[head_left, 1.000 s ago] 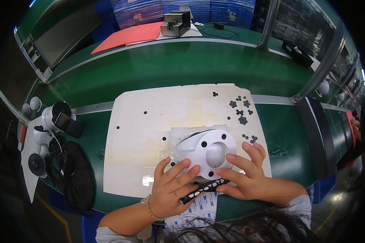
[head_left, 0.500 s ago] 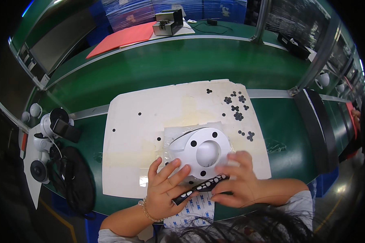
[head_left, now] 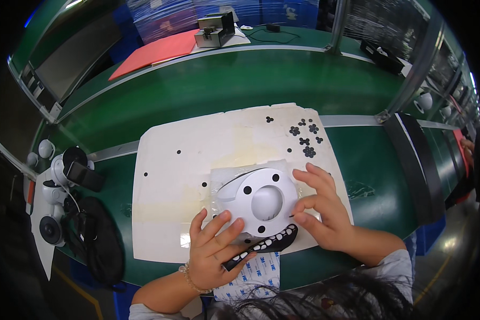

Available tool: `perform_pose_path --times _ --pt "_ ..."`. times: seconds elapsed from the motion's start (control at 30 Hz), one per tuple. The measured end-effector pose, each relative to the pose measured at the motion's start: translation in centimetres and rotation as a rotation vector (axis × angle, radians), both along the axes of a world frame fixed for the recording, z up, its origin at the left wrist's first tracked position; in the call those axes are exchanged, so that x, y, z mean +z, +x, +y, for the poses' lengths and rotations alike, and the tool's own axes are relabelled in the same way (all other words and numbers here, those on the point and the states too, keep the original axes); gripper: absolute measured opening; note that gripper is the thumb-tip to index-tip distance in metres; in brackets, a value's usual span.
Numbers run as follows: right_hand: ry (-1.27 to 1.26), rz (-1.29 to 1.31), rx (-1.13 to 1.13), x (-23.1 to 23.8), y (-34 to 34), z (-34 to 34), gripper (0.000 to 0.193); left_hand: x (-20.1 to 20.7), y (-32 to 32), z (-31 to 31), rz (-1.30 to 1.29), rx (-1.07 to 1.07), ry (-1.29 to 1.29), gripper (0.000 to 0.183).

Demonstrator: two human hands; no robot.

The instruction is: The person assembles white dome-shaped electronic devices by hand. They repeatedly pick up a white plastic housing, peel small black circular pads from a backing sheet, and place them into the housing's recessed holes. The person handles the devices one at a time, placing each completed unit on the green workbench.

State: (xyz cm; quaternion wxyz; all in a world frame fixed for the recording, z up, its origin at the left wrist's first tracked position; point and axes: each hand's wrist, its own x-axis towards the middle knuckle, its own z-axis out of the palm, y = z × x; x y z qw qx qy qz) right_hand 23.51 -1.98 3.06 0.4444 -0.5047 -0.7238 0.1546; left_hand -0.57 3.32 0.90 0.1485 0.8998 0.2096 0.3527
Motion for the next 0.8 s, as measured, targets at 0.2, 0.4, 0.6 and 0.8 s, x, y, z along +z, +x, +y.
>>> perform_pose_path --times 0.2,0.4,0.6,0.8 --pt "-0.039 -0.002 0.058 -0.3 0.0 0.3 0.009 -0.2 0.1 0.0 -0.015 0.003 0.016 0.015" --pt "0.015 -0.067 0.009 -0.1 -0.3 0.0 0.009 -0.3 -0.1 0.0 -0.004 0.005 0.025 0.015" --pt "0.477 -0.474 -0.096 -1.3 0.8 0.1 0.015 -0.3 0.3 0.0 -0.017 0.013 0.015 0.014" --pt "-0.016 0.233 -0.123 -1.1 0.2 0.6 0.035 -0.3 -0.1 0.0 -0.001 0.022 -0.002 0.013"
